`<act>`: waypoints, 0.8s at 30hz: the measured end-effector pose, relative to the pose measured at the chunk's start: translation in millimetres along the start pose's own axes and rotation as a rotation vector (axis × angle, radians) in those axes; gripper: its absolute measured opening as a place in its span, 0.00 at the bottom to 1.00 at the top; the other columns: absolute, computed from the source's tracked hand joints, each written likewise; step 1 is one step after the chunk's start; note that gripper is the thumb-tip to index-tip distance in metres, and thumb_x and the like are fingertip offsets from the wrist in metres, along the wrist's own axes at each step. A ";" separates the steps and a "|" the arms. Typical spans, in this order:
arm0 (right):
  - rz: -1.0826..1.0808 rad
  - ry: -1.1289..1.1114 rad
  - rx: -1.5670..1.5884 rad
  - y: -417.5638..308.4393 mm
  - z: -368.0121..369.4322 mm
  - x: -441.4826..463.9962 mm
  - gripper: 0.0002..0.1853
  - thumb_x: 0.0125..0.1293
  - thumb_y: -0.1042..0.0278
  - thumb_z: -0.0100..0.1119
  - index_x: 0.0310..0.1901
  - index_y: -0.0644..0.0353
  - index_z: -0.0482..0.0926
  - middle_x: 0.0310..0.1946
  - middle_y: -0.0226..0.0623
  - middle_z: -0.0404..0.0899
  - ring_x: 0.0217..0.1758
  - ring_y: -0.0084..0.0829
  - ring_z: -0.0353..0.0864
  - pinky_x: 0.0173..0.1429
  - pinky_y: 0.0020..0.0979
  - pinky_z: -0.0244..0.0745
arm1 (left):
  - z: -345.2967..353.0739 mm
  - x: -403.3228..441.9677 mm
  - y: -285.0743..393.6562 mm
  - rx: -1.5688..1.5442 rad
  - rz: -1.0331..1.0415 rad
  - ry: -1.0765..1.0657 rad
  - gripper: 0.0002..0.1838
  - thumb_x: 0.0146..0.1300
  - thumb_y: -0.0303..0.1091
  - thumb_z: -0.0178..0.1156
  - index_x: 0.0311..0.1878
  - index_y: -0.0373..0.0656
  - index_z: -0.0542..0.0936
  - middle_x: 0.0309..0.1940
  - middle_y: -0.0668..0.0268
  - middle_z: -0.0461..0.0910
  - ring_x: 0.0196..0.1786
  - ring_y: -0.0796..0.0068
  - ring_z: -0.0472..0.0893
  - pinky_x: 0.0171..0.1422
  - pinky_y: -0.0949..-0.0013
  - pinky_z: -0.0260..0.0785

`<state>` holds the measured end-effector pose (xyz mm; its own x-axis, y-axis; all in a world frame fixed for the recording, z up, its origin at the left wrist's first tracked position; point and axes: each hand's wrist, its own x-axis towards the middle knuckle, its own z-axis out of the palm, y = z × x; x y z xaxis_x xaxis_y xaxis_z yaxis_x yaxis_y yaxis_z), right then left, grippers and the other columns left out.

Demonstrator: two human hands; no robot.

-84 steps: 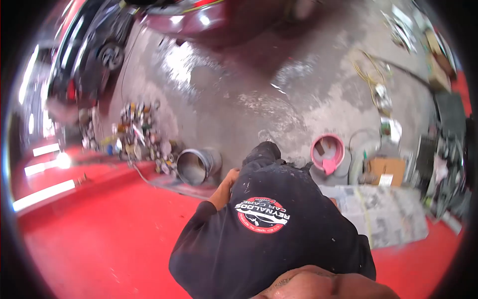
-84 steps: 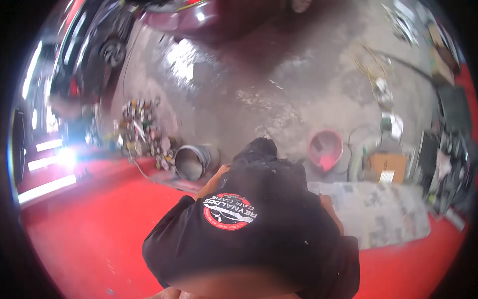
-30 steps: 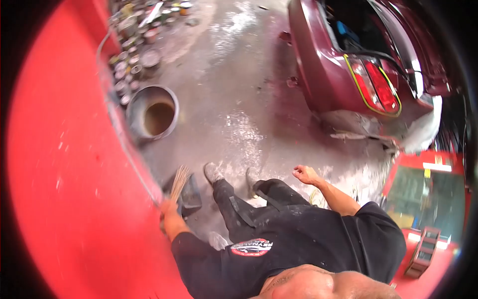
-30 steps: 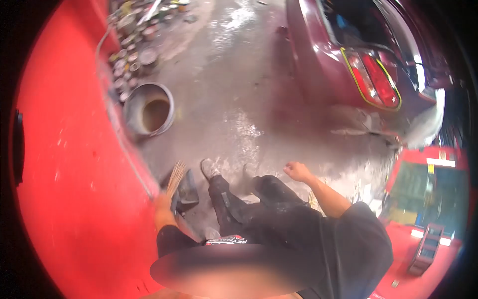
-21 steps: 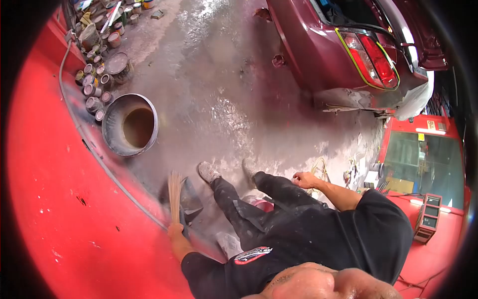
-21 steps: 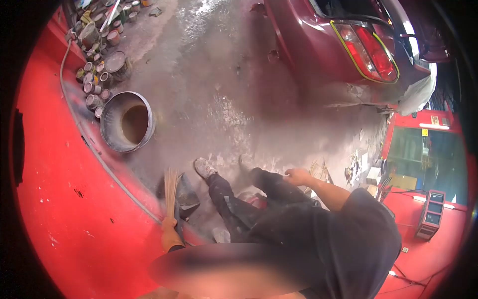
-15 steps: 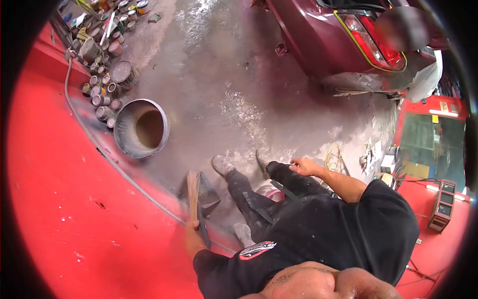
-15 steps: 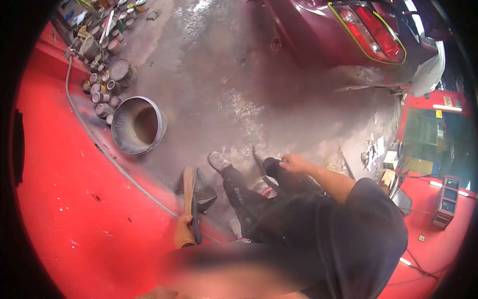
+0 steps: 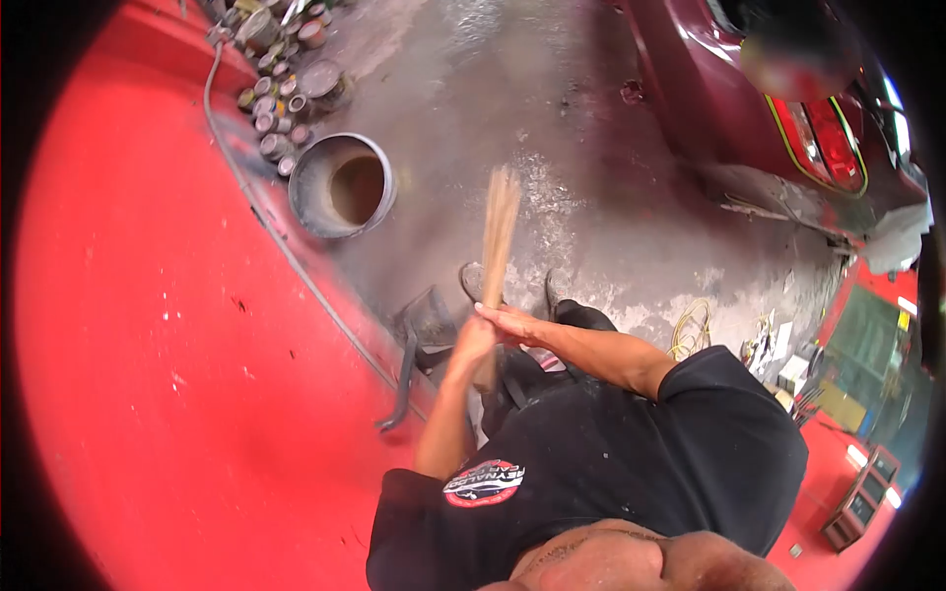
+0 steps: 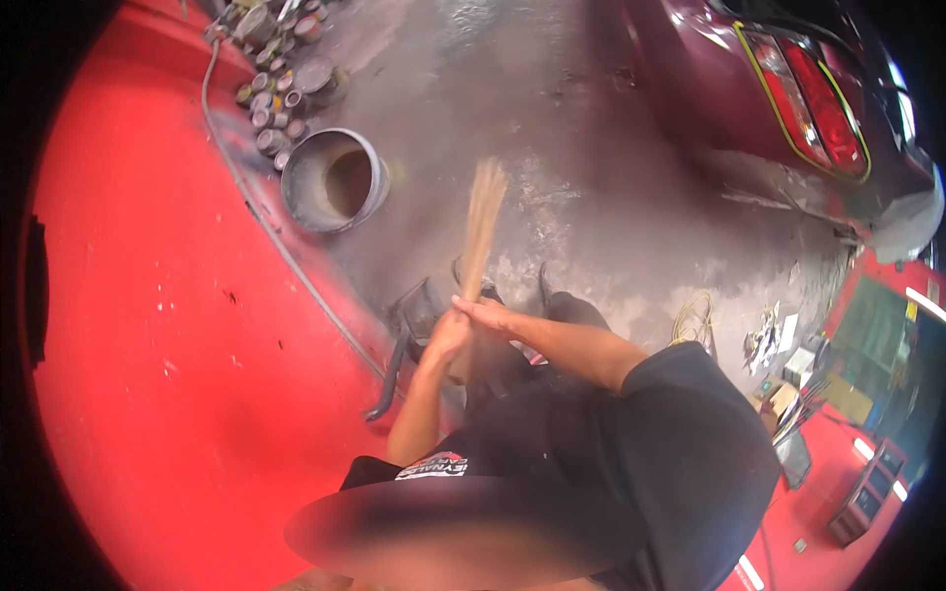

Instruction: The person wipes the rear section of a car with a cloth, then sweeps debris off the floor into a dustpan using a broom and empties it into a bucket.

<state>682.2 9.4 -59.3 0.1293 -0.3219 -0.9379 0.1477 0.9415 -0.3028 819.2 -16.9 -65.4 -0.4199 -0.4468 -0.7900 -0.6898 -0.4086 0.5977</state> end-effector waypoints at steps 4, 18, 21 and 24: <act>-0.024 0.098 0.213 29.4 -42.4 33.2 0.18 0.61 0.65 0.65 0.50 0.66 0.76 0.35 0.37 0.79 0.38 0.29 0.80 0.43 0.36 0.77 | 62.8 -2.1 -12.4 -0.945 0.006 -0.011 0.26 0.75 0.41 0.49 0.68 0.33 0.69 0.67 0.51 0.71 0.70 0.57 0.71 0.72 0.63 0.62; 0.227 0.435 -0.634 28.2 -223.3 -28.3 0.14 0.57 0.66 0.65 0.37 0.67 0.74 0.18 0.39 0.72 0.17 0.34 0.76 0.19 0.36 0.73 | 19.0 -66.5 -267.1 -0.290 -0.012 1.041 0.39 0.54 0.38 0.75 0.66 0.31 0.70 0.66 0.52 0.72 0.65 0.60 0.73 0.72 0.60 0.61; 0.171 0.414 -0.960 24.6 -219.2 -34.1 0.20 0.56 0.63 0.65 0.45 0.68 0.75 0.28 0.49 0.81 0.23 0.38 0.83 0.27 0.43 0.79 | -27.0 -44.6 -261.4 -0.629 0.045 0.957 0.35 0.55 0.36 0.74 0.64 0.32 0.72 0.59 0.55 0.78 0.58 0.60 0.77 0.69 0.61 0.66; 0.126 0.346 -1.062 12.6 -216.1 -45.1 0.24 0.55 0.59 0.65 0.49 0.67 0.76 0.34 0.52 0.84 0.30 0.44 0.86 0.37 0.44 0.82 | -45.3 -23.3 -282.7 -0.615 -0.145 0.891 0.31 0.57 0.36 0.73 0.61 0.32 0.75 0.53 0.55 0.82 0.54 0.62 0.80 0.64 0.62 0.69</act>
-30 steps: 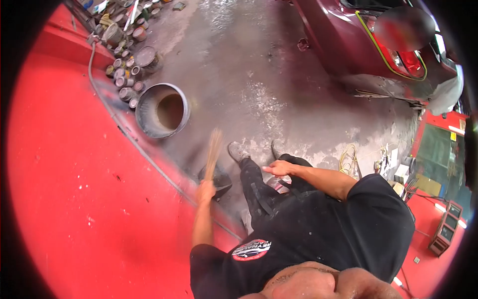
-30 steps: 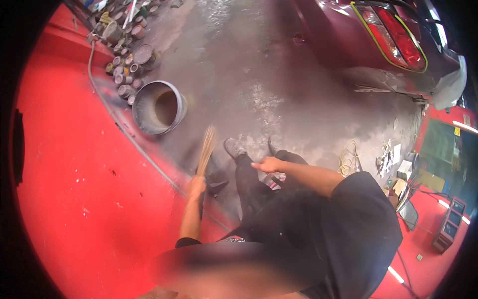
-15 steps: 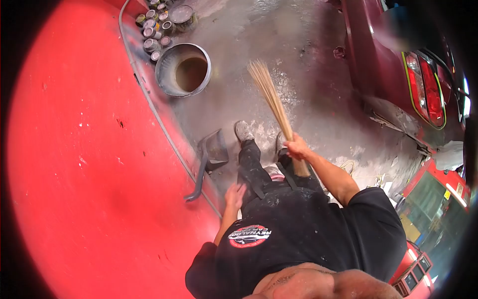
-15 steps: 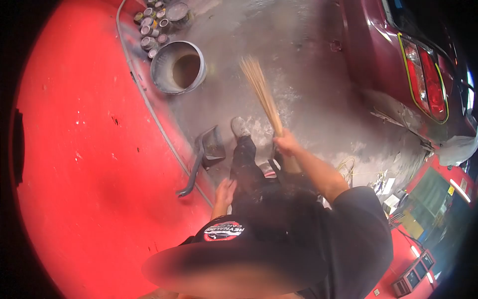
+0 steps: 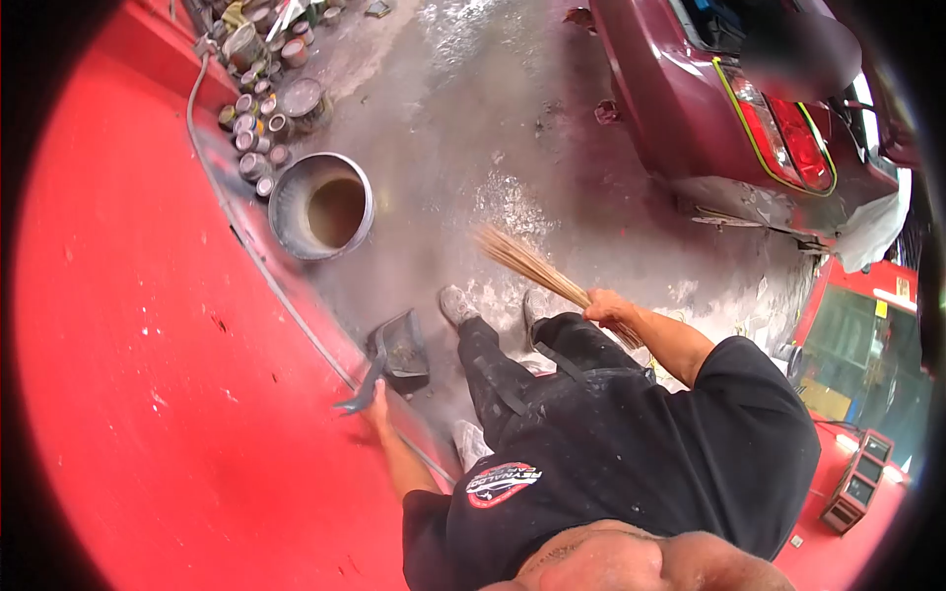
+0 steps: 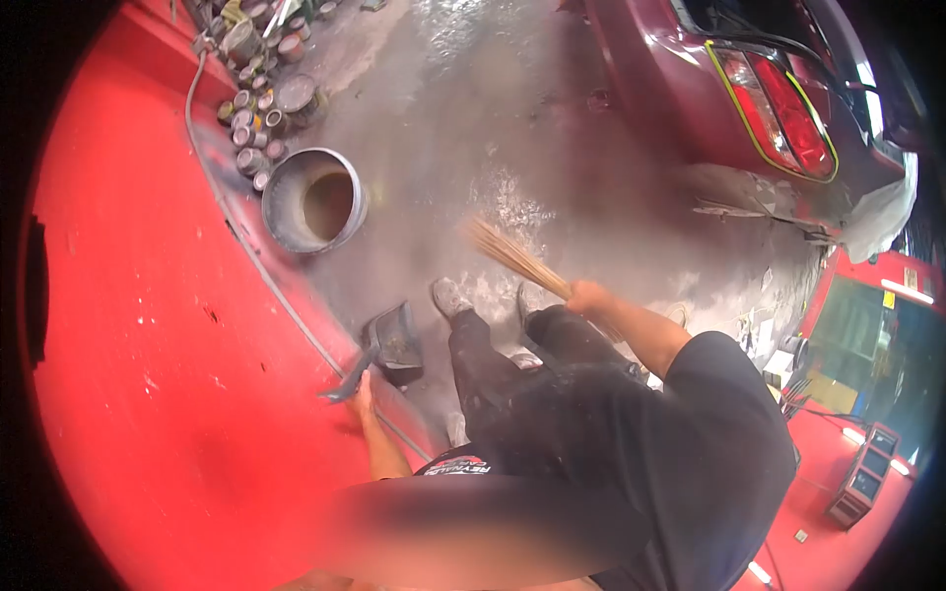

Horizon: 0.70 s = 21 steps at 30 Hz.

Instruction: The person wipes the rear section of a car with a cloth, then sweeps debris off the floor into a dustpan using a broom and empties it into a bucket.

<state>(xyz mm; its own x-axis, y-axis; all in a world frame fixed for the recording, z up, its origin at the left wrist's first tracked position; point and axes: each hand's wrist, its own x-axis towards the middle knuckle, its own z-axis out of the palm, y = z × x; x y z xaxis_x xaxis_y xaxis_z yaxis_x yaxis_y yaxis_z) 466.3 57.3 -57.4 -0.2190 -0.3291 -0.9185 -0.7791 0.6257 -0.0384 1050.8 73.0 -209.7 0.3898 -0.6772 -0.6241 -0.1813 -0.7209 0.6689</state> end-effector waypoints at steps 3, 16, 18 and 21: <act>0.014 0.015 -0.033 -1.4 -4.8 1.7 0.27 0.54 0.57 0.64 0.54 0.64 0.74 0.38 0.53 0.84 0.34 0.45 0.87 0.43 0.43 0.82 | 1.1 -0.3 24.3 0.279 0.057 -0.021 0.29 0.58 0.35 0.71 0.60 0.31 0.76 0.51 0.56 0.83 0.55 0.63 0.80 0.63 0.60 0.70; 0.176 0.112 0.604 78.6 -51.3 13.4 0.26 0.53 0.64 0.60 0.54 0.67 0.73 0.31 0.54 0.82 0.26 0.41 0.85 0.30 0.41 0.81 | 164.4 -86.0 304.9 0.762 0.797 -0.021 0.19 0.61 0.44 0.66 0.48 0.39 0.83 0.42 0.49 0.83 0.45 0.49 0.83 0.51 0.54 0.74; 0.187 0.080 0.537 95.7 -62.1 57.2 0.28 0.52 0.62 0.60 0.56 0.66 0.72 0.35 0.55 0.84 0.34 0.47 0.87 0.38 0.43 0.83 | 207.9 -98.7 353.0 0.699 0.738 -0.086 0.18 0.60 0.40 0.68 0.48 0.39 0.82 0.43 0.48 0.81 0.47 0.48 0.81 0.56 0.53 0.72; 0.200 0.182 0.444 122.0 -68.7 147.3 0.34 0.54 0.54 0.60 0.61 0.63 0.67 0.49 0.60 0.81 0.56 0.59 0.80 0.59 0.49 0.76 | 299.8 -70.3 384.4 0.561 1.057 -0.032 0.13 0.59 0.33 0.68 0.46 0.39 0.81 0.39 0.54 0.78 0.44 0.56 0.80 0.61 0.53 0.69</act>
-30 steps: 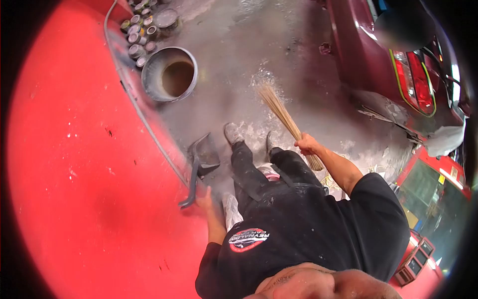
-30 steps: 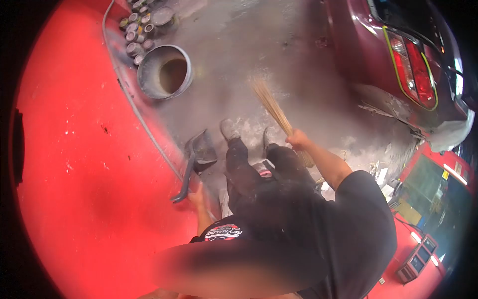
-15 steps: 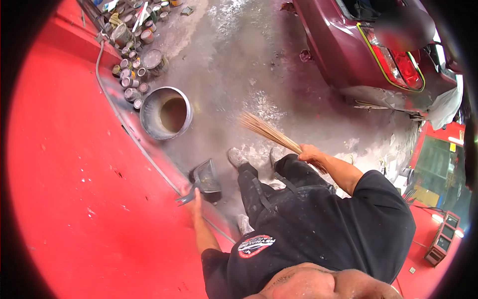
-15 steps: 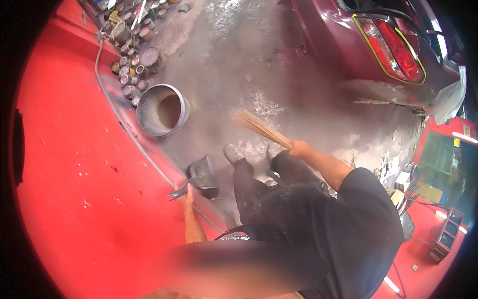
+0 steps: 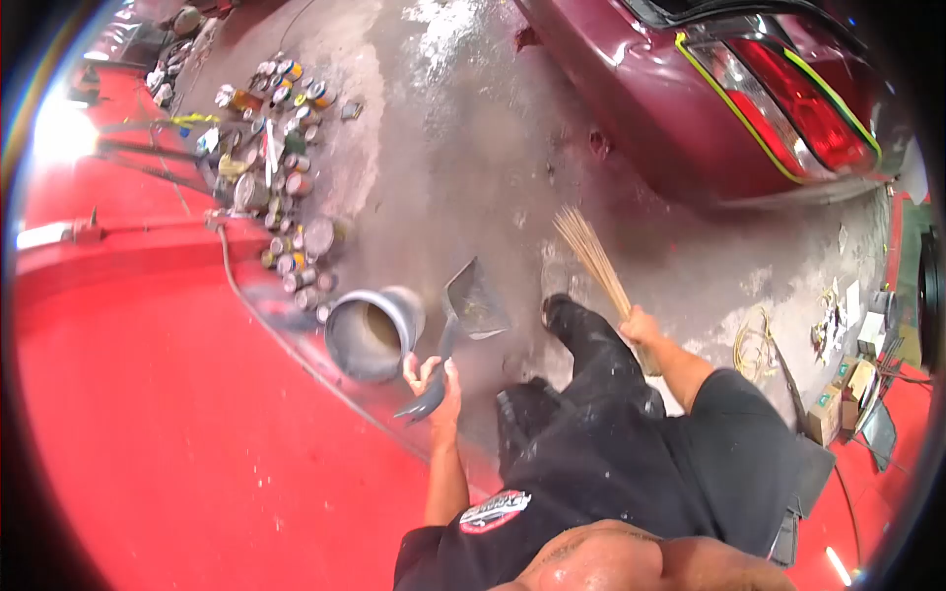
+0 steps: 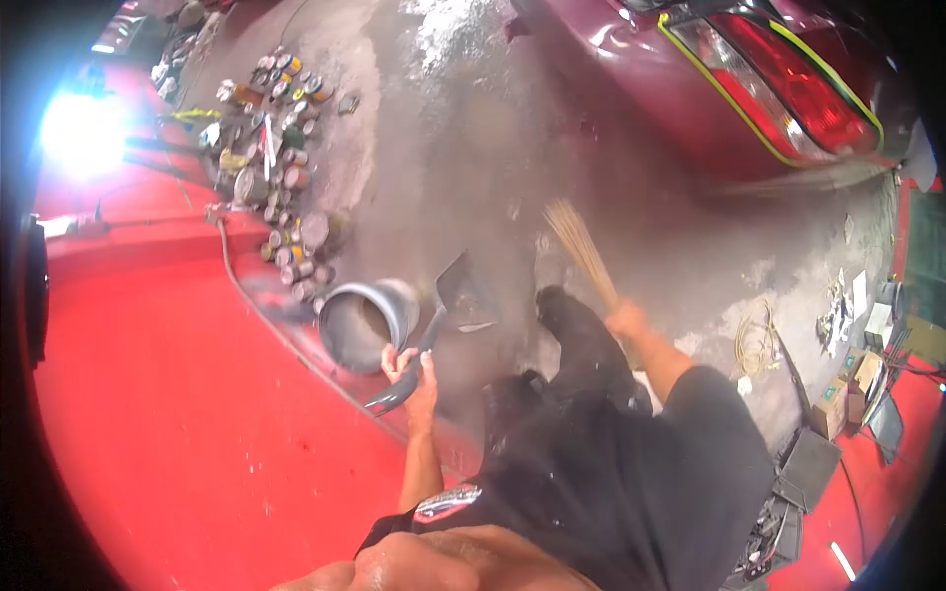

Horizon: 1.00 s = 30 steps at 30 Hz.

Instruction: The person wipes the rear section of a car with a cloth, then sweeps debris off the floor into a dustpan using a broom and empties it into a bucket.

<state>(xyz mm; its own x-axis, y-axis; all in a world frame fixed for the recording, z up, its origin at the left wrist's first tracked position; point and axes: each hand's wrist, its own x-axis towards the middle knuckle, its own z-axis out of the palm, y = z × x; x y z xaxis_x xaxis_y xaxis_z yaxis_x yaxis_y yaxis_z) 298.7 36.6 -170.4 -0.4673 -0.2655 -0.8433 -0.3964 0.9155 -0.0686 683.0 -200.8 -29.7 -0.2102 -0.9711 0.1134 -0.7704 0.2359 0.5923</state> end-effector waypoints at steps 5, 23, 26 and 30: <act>0.061 0.075 0.188 -71.2 -32.9 120.0 0.38 0.57 0.51 0.60 0.66 0.60 0.60 0.51 0.63 0.79 0.58 0.60 0.78 0.62 0.52 0.73 | 168.9 171.7 20.6 -0.609 -0.105 0.057 0.06 0.64 0.23 0.60 0.39 0.39 0.72 0.36 0.62 0.76 0.41 0.72 0.77 0.52 0.64 0.72; -0.370 0.944 0.251 -189.3 -124.2 660.2 0.39 0.70 0.40 0.49 0.77 0.42 0.50 0.46 0.65 0.80 0.51 0.64 0.80 0.56 0.56 0.73 | 498.7 487.0 8.2 -0.603 0.400 0.264 0.12 0.61 0.34 0.66 0.40 0.37 0.75 0.22 0.69 0.76 0.22 0.80 0.76 0.27 0.73 0.70; -0.356 0.758 0.127 -197.4 -107.3 656.3 0.39 0.69 0.42 0.50 0.78 0.40 0.49 0.43 0.64 0.81 0.49 0.64 0.81 0.54 0.55 0.75 | 527.8 490.2 21.5 -0.527 0.479 0.181 0.13 0.64 0.38 0.65 0.38 0.38 0.75 0.20 0.64 0.79 0.21 0.70 0.78 0.29 0.65 0.73; -0.406 0.525 0.092 -194.5 -11.0 659.3 0.42 0.66 0.55 0.56 0.78 0.40 0.46 0.38 0.63 0.82 0.42 0.63 0.82 0.49 0.56 0.77 | 554.5 508.4 43.7 -0.417 0.459 0.250 0.12 0.58 0.39 0.62 0.38 0.41 0.76 0.22 0.55 0.81 0.29 0.50 0.84 0.38 0.54 0.75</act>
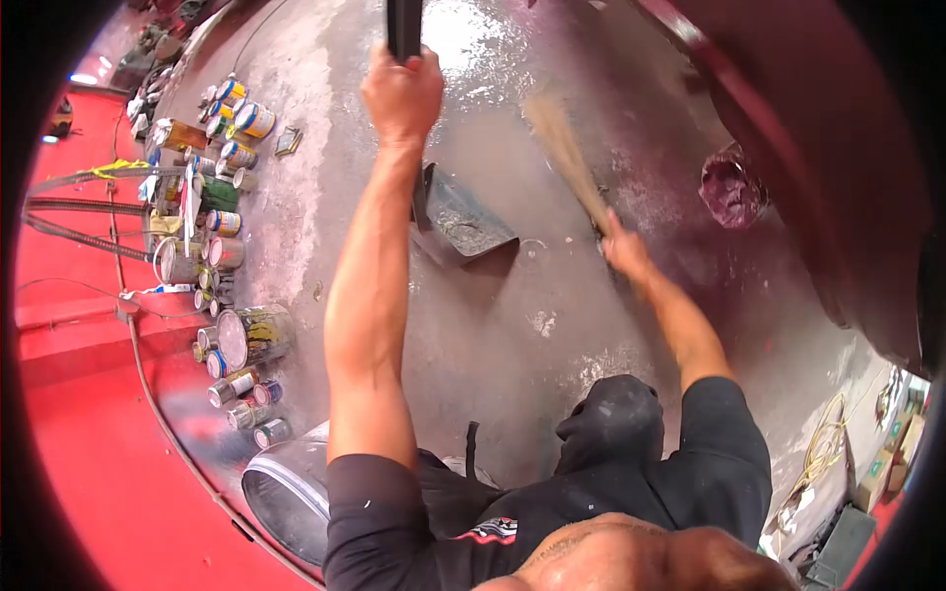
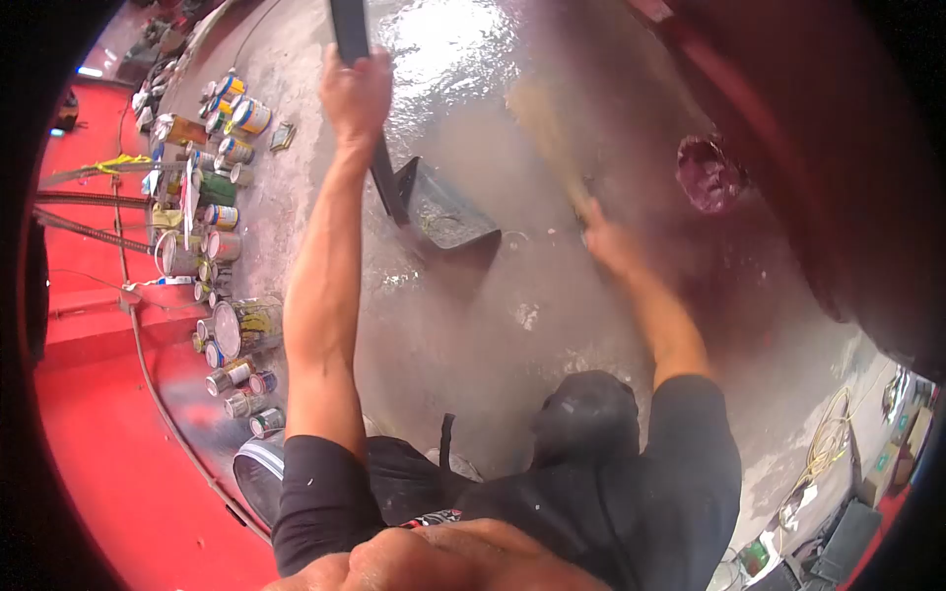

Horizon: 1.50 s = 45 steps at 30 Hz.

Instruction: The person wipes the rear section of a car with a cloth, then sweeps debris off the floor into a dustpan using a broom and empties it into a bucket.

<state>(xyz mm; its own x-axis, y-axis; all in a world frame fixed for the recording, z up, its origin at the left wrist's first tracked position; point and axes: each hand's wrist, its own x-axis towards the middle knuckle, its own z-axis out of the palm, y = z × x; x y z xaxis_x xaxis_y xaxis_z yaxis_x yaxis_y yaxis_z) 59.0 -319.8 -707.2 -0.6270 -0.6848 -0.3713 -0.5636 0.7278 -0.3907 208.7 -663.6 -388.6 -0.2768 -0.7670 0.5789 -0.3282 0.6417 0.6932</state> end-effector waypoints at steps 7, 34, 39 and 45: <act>-0.202 -0.337 0.114 -34.2 -5.1 -125.9 0.38 0.66 0.57 0.55 0.77 0.39 0.52 0.44 0.61 0.82 0.47 0.61 0.81 0.52 0.54 0.76 | 16.1 5.2 2.0 0.024 -0.049 -0.012 0.11 0.55 0.38 0.61 0.36 0.41 0.75 0.24 0.55 0.83 0.32 0.45 0.83 0.41 0.50 0.75; -0.263 -0.405 0.066 -68.2 7.1 -86.9 0.42 0.63 0.62 0.54 0.78 0.41 0.47 0.39 0.61 0.82 0.42 0.59 0.82 0.50 0.53 0.77 | -45.4 -14.1 -24.8 0.095 0.030 0.211 0.18 0.56 0.41 0.69 0.30 0.35 0.74 0.23 0.61 0.78 0.28 0.62 0.79 0.37 0.61 0.72; -0.356 -0.279 0.105 -51.0 -26.4 -149.9 0.40 0.66 0.58 0.54 0.77 0.38 0.48 0.39 0.55 0.84 0.42 0.55 0.83 0.51 0.53 0.75 | -57.4 -9.5 -56.3 0.047 0.055 0.185 0.18 0.57 0.40 0.69 0.35 0.35 0.74 0.20 0.63 0.78 0.24 0.65 0.80 0.33 0.62 0.72; 0.185 0.008 0.117 18.0 -66.2 -170.5 0.40 0.69 0.49 0.56 0.78 0.40 0.48 0.37 0.56 0.83 0.40 0.56 0.84 0.46 0.49 0.77 | -86.8 -36.1 -55.8 -0.378 -0.137 0.125 0.16 0.64 0.35 0.65 0.44 0.33 0.73 0.26 0.62 0.81 0.29 0.69 0.85 0.33 0.70 0.79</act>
<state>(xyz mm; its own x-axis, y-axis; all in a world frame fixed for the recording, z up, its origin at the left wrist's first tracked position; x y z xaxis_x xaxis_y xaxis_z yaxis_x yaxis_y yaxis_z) 120.2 -187.6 -595.2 -0.7182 -0.5398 -0.4392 -0.3727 0.8313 -0.4123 315.4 -671.9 -410.9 -0.1348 -0.8543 0.5020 0.0063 0.5059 0.8626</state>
